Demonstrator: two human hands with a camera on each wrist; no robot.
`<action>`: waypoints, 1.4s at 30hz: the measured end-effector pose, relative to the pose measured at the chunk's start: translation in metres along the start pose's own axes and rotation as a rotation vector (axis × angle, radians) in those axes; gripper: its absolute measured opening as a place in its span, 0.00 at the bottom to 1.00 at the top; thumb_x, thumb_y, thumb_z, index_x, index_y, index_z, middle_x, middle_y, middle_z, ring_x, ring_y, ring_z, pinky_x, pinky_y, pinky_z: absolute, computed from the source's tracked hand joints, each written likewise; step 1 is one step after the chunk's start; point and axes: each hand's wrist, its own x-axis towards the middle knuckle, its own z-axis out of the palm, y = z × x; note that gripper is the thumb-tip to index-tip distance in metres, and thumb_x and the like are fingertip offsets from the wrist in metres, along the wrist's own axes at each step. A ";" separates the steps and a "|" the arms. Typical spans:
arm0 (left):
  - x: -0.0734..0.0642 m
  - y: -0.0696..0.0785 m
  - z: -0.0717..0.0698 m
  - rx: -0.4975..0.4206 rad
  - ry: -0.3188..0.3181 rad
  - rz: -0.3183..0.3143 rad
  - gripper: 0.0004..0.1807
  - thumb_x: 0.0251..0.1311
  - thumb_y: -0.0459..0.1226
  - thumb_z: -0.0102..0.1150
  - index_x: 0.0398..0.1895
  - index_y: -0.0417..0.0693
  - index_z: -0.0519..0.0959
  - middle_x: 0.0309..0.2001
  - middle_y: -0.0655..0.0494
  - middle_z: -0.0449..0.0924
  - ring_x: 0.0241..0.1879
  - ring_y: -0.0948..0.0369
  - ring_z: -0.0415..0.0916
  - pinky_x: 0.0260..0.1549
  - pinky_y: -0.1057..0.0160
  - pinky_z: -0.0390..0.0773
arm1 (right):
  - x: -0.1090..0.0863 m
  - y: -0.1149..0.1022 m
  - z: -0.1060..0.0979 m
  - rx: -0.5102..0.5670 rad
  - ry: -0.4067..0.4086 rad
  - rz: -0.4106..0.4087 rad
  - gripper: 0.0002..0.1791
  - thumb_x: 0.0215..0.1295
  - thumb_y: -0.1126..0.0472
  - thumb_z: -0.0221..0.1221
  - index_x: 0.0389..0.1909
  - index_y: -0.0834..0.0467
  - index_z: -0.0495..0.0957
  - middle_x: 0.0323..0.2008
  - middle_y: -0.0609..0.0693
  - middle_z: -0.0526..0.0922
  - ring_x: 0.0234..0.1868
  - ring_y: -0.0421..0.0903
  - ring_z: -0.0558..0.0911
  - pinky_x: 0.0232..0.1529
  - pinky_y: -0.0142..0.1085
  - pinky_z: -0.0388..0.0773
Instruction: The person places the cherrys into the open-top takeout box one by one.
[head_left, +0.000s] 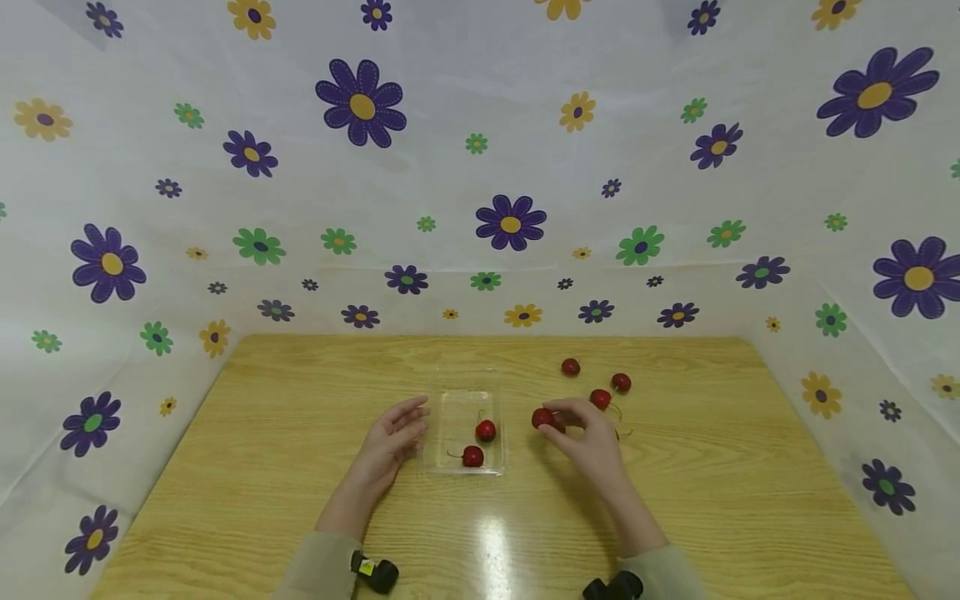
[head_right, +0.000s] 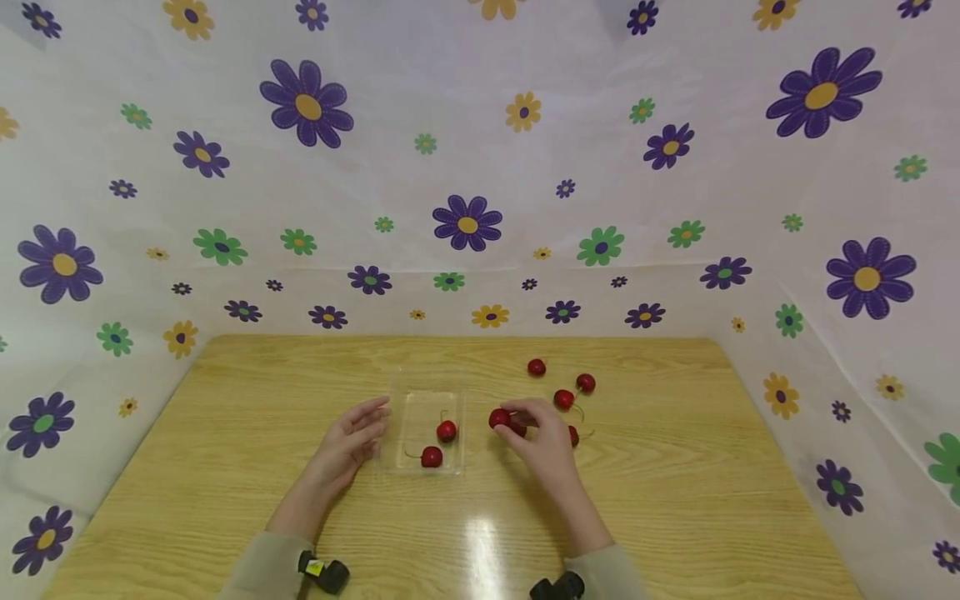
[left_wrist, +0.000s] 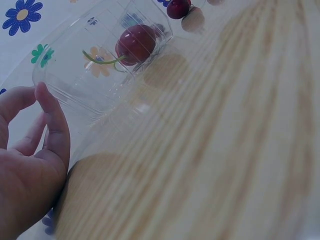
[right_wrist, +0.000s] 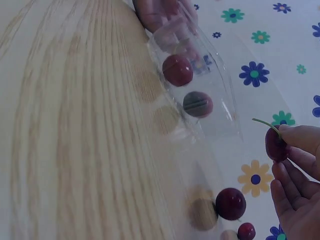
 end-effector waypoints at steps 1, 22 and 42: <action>0.000 0.000 0.000 0.001 0.001 0.001 0.30 0.75 0.26 0.55 0.78 0.34 0.65 0.55 0.60 0.78 0.45 0.69 0.78 0.35 0.73 0.81 | 0.001 -0.001 0.002 0.003 -0.004 -0.003 0.16 0.64 0.66 0.74 0.52 0.60 0.88 0.51 0.57 0.89 0.49 0.54 0.86 0.56 0.45 0.85; 0.000 -0.001 0.000 0.002 -0.006 0.008 0.30 0.76 0.26 0.55 0.78 0.34 0.65 0.54 0.61 0.78 0.44 0.69 0.77 0.34 0.73 0.81 | 0.009 -0.022 0.033 0.047 -0.067 -0.054 0.16 0.61 0.66 0.75 0.51 0.56 0.88 0.49 0.53 0.89 0.49 0.52 0.87 0.51 0.41 0.84; -0.002 -0.001 0.001 -0.003 -0.006 0.014 0.30 0.76 0.26 0.55 0.78 0.33 0.64 0.54 0.61 0.78 0.43 0.70 0.77 0.34 0.74 0.81 | 0.008 -0.038 0.060 0.098 -0.167 -0.126 0.16 0.62 0.68 0.74 0.51 0.59 0.88 0.46 0.55 0.88 0.48 0.54 0.87 0.56 0.55 0.85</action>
